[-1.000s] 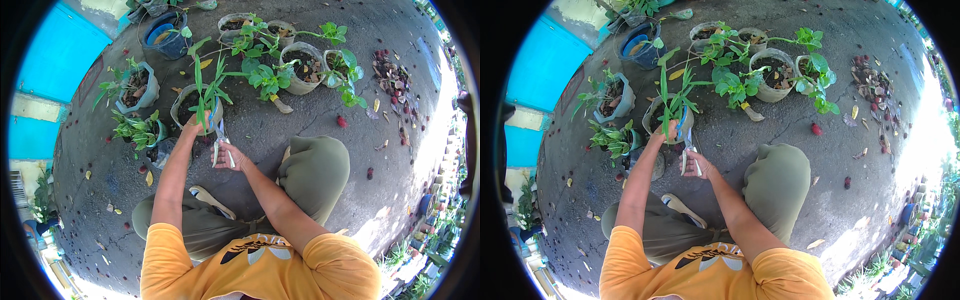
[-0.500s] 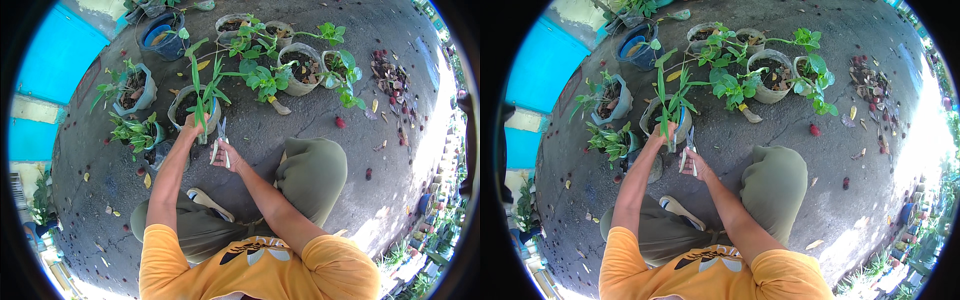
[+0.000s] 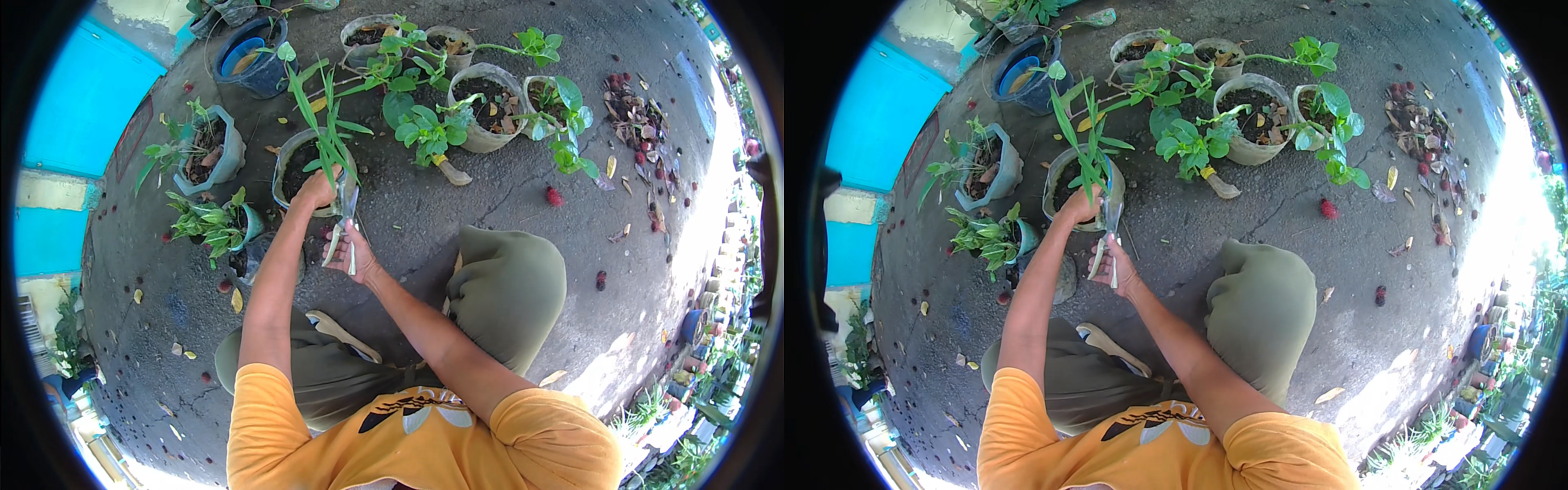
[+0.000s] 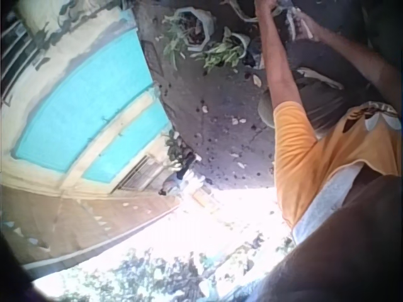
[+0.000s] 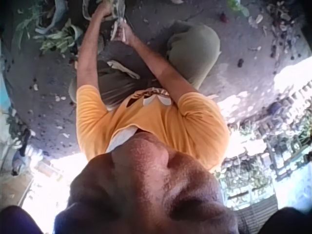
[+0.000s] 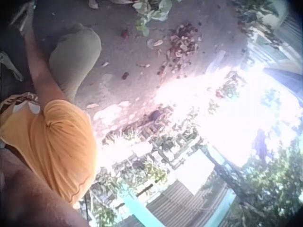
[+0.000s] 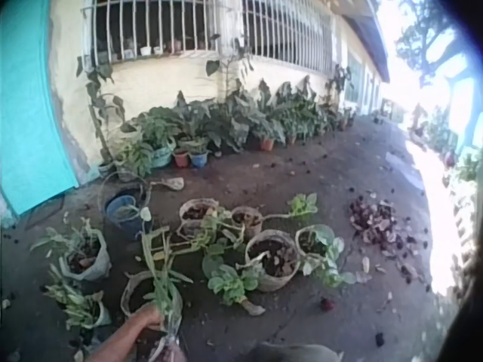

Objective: The person sits on the floor and trims a potted plant using shears. They hold the plant with one hand and cut leaves and stems with the other, placing the cut pieces on the ground.

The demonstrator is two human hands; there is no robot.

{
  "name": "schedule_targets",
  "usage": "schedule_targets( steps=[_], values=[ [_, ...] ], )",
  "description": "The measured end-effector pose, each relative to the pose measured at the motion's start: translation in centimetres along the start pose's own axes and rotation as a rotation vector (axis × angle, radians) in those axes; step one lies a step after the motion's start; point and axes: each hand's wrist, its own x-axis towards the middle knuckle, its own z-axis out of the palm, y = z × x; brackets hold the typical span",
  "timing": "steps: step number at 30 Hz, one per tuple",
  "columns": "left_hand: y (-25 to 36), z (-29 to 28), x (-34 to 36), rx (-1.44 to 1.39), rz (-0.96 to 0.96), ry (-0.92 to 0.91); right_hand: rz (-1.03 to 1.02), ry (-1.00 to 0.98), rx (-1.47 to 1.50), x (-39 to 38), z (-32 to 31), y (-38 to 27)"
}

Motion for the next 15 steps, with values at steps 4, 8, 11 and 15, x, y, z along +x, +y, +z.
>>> schedule_targets(
  steps=[4, 8, 11, 15],
  values=[
    [0.0, 0.0, 0.3, -0.076, -0.024, -0.034, -0.044, 0.126, 0.011, 0.3, -1.3, 0.3],
    [3.7, -0.1, -0.6, 0.030, -0.251, -0.021, -0.023, 0.154, 0.024, 0.2, -2.0, 0.7],
    [7.0, 0.1, -1.8, 0.023, -0.301, 0.170, -0.015, 0.144, 0.100, 0.2, -2.0, 0.4],
    [8.3, -0.7, -2.9, 0.088, -0.276, 0.233, -0.056, 0.187, 0.153, 0.2, -2.4, -0.8]
  ],
)
